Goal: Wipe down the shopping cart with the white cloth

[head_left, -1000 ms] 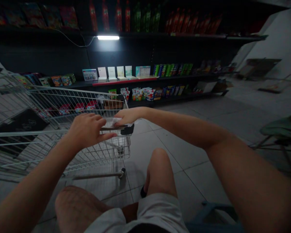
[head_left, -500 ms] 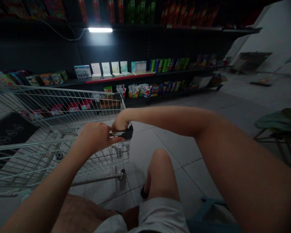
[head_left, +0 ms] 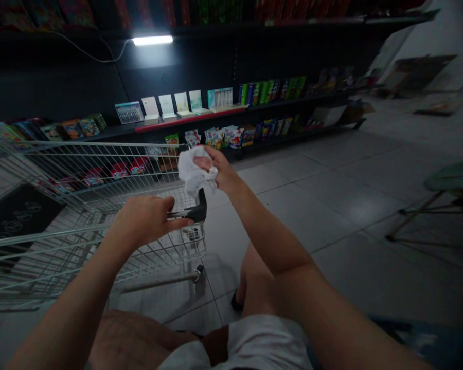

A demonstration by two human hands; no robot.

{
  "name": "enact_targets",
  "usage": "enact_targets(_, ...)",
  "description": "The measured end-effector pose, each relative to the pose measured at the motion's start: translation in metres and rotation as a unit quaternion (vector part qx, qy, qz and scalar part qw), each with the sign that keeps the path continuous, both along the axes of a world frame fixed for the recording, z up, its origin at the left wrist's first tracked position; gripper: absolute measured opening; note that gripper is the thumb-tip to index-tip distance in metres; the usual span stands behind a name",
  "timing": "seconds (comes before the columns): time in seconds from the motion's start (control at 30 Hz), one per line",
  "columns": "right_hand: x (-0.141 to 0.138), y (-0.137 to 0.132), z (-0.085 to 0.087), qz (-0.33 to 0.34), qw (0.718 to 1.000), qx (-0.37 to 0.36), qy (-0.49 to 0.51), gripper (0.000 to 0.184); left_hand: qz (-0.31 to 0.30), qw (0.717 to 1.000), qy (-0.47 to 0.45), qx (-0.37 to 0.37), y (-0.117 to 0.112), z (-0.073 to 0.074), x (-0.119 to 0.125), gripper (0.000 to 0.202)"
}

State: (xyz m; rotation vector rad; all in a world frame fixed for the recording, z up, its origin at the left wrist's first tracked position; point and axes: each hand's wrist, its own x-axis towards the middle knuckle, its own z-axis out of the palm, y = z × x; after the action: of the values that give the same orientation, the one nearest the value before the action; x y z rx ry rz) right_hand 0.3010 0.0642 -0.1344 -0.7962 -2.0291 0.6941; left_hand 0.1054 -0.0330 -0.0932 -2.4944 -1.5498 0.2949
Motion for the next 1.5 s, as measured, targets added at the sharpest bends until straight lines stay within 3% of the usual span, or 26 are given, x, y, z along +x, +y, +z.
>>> enact_targets(0.1, -0.003, -0.02, -0.038, -0.201, 0.974, 0.079, 0.064, 0.038, -0.017, 1.0, -0.007, -0.008, 0.007, -0.001, 0.0, 0.075)
enact_targets(0.27, -0.044, -0.078, -0.105, -0.359, 0.914, 0.132, 0.138, 0.047, -0.007, 0.999, 0.013, -0.042, 0.014, 0.002, 0.003, 0.069)
enact_targets(0.33, -0.057, -0.095, -0.132, -0.393, 0.898, 0.146, 0.135, 0.042, -0.001, 0.999, 0.023, -0.049, 0.013, 0.004, 0.003, 0.065)
enact_targets(0.43, -0.063, -0.1, -0.167, -0.367, 0.915, 0.164, 0.033, 0.026, 0.006, 0.998, 0.031, -0.057, 0.011, 0.005, 0.002, 0.064)
enact_targets(0.5, -0.06, -0.09, -0.182, -0.34, 0.929, 0.144, -0.031, 0.023, 0.005, 0.997, 0.026, -0.066, 0.011, 0.006, 0.001, 0.065)
enact_targets(0.57, -0.056, -0.079, -0.187, -0.358, 0.929, 0.083, -0.038, 0.032, 0.003, 0.997, 0.021, -0.073, 0.012, 0.006, 0.0, 0.066)
enact_targets(0.67, -0.054, -0.077, -0.18, -0.381, 0.923, 0.033, 0.047, 0.037, 0.002, 0.997, 0.016, -0.08, 0.013, 0.005, -0.001, 0.065)
enact_targets(0.8, -0.045, -0.099, -0.15, -0.305, 0.915, 0.163, 0.21, 0.026, -0.007, 0.998, 0.013, -0.066, 0.01, 0.003, -0.006, 0.066)
enact_targets(0.9, -0.027, -0.104, -0.107, -0.254, 0.886, 0.252, 0.293, 0.03, -0.028, 0.998, 0.017, -0.047, 0.006, 0.002, -0.01, 0.063)
enact_targets(0.93, -0.021, -0.1, -0.09, -0.231, 0.889, 0.271, 0.287, 0.03, -0.034, 0.998, 0.02, -0.043, 0.005, 0.003, -0.011, 0.063)
enact_targets(1.0, -0.012, -0.081, -0.057, -0.144, 0.927, 0.283, 0.2, 0.025, -0.038, 0.998, 0.03, -0.04, 0.004, 0.003, -0.01, 0.067)
enact_targets(1.07, -0.01, -0.051, -0.031, -0.015, 0.969, 0.241, 0.053, 0.019, -0.035, 0.998, 0.037, -0.039, 0.003, 0.003, -0.009, 0.074)
enact_targets(1.13, -0.013, -0.016, -0.014, 0.064, 0.981, 0.168, -0.066, 0.019, -0.032, 0.998, 0.038, -0.031, 0.004, 0.003, -0.007, 0.078)
enact_targets(1.2, -0.015, 0.014, -0.007, 0.057, 0.984, 0.108, -0.126, 0.02, -0.035, 0.999, 0.038, -0.01, 0.005, 0.002, -0.005, 0.079)
enact_targets(1.3, -0.015, 0.039, -0.008, 0.023, 0.99, 0.057, -0.125, 0.02, -0.043, 0.998, 0.041, 0.029, 0.006, -0.001, -0.004, 0.079)
enact_targets(1.5, -0.011, 0.027, -0.022, 0.06, 0.996, 0.056, -0.02, 0.021, -0.06, 0.996, 0.057, 0.036, -0.002, -0.001, -0.009, 0.082)
